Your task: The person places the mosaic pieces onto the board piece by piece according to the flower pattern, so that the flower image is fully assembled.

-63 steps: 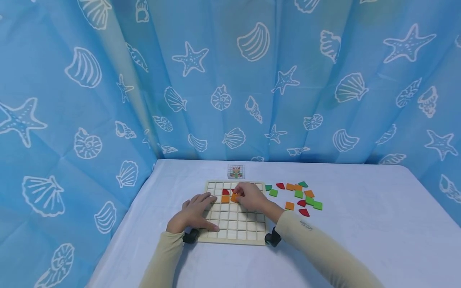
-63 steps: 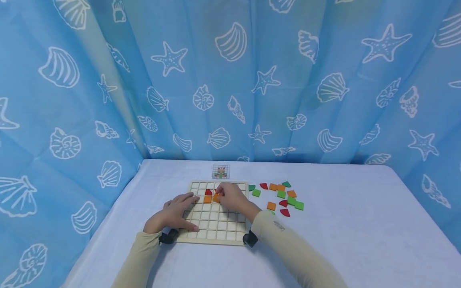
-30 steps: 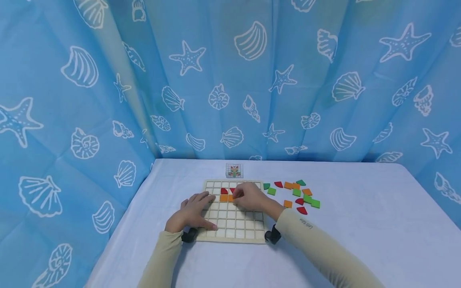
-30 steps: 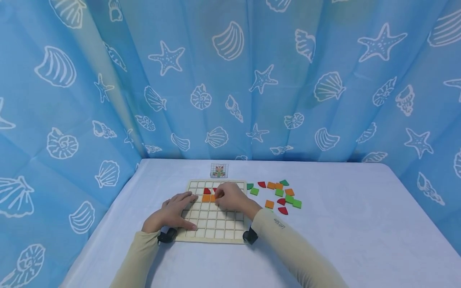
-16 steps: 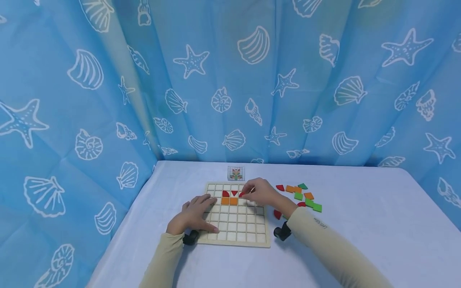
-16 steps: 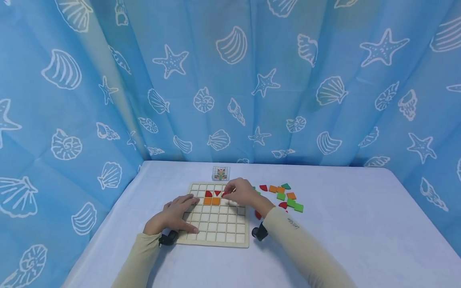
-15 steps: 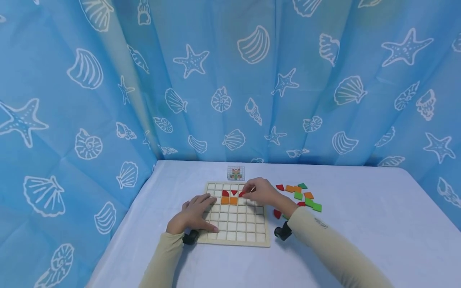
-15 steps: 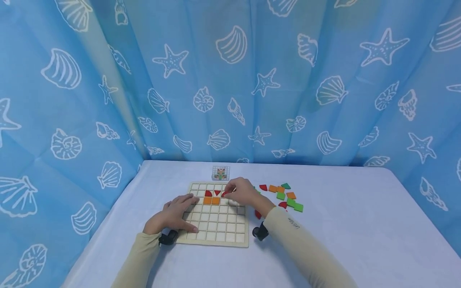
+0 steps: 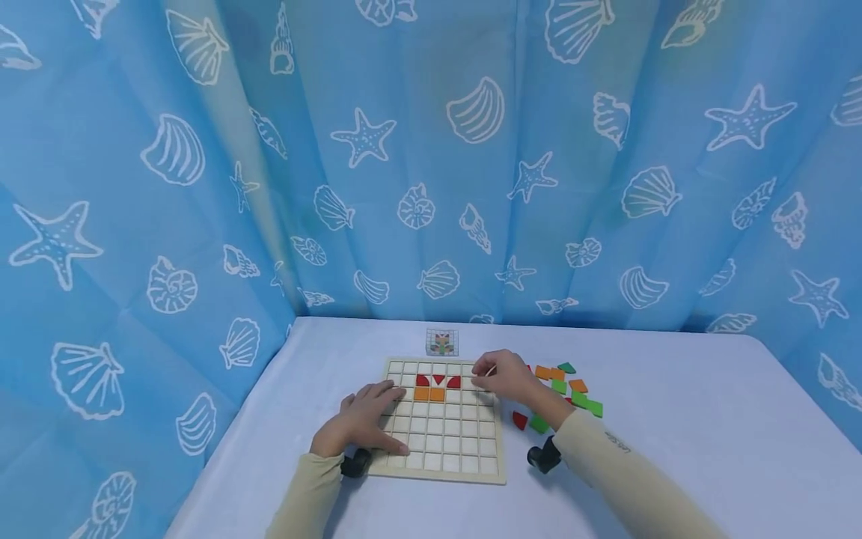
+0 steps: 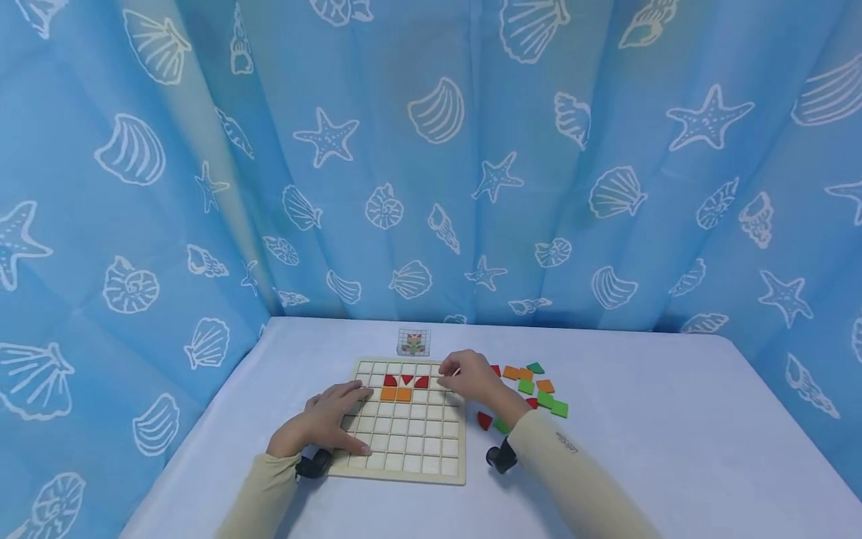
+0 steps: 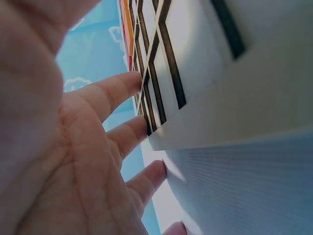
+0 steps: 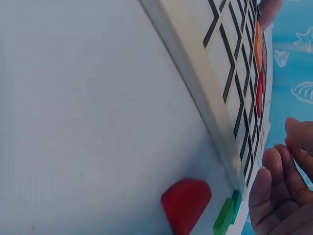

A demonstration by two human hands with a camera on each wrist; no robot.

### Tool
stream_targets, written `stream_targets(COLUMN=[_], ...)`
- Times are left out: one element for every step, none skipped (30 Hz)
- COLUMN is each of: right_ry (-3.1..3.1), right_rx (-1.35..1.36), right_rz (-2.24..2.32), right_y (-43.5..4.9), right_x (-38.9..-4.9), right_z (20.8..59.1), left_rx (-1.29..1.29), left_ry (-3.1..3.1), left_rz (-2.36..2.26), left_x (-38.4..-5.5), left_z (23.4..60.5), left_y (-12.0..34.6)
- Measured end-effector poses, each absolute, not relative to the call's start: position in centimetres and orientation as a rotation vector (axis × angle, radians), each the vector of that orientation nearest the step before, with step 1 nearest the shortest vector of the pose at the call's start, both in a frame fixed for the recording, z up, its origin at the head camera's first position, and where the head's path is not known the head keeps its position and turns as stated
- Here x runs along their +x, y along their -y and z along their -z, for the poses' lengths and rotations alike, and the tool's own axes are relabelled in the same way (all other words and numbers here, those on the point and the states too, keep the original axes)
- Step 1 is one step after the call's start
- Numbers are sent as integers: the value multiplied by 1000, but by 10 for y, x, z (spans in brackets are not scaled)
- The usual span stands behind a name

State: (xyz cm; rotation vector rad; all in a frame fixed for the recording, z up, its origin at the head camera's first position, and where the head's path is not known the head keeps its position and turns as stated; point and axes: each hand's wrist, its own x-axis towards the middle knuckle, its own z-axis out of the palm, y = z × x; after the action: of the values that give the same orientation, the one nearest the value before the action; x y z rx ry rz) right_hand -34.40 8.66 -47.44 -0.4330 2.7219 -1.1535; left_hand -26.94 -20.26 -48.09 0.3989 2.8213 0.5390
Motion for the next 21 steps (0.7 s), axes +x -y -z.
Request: stream_targets(right_ry=[-2730, -2735, -2741, -2749, -2759, -2769, -2779, -2779, -2777, -2774, -2766, -2760, -2757, -2753, -2761, -2771, -2777, -2786, -2793, -2798, -2803], right_rx=[-420, -405, -401, -400, -399, -396, -398, -397, -393, -388, -385, -376, -372, -354, -344, -332, -318, -309, -306, -298, -298], right_rz=[1150, 1150, 1145, 1141, 1137, 1130, 1117, 1113, 1106, 1102, 1097, 1094, 1095, 1100, 1096, 1096, 1101, 1105, 1106, 1107, 1103], right_y=[-90, -92, -95, -97, -99, -101, -102, -103, -104, -105, -105, -106, -107, -108, -110, -112, -113, -115, -117, -118, -120], right_x=[-343, -342, -342, -341, -341, -342, -342, -342, -343, -343, -343, -343, -344, -344, -344, -344, -345, -345, -346, -346, -346], right_z=[476, 477, 477, 477, 477, 476, 475, 474, 474, 473, 474, 475, 476, 477, 478, 478, 478, 477, 474, 472, 469], left_rx=[405, 404, 403, 402, 402, 401, 397, 389, 378, 369, 361, 353, 349, 348, 352, 357, 360, 364, 366, 368, 373], left_ry=[-2816, -2816, -2815, -2816, -2820, -2826, -2829, -2832, -2832, -2833, -2830, -2826, -2819, -2811, -2805, -2803, -2797, -2796, -2795, -2797, -2800], left_rz=[-546, -541, -546, -548, -547, -540, -538, -534, -533, -530, -524, -519, -519, -519, -521, -522, -522, -525, -528, -528, -526], left_x=[-269, -268, -268, -268, -269, -269, -270, -270, -269, -269, -268, -267, -267, -266, -266, -266, -267, -267, -268, -270, -271], left_z=[483, 485, 486, 487, 487, 487, 486, 486, 485, 485, 484, 484, 484, 484, 484, 484, 484, 483, 483, 481, 481], left_y=[201, 200, 199, 199, 198, 198, 198, 199, 199, 200, 200, 201, 201, 202, 202, 202, 202, 202, 201, 201, 201])
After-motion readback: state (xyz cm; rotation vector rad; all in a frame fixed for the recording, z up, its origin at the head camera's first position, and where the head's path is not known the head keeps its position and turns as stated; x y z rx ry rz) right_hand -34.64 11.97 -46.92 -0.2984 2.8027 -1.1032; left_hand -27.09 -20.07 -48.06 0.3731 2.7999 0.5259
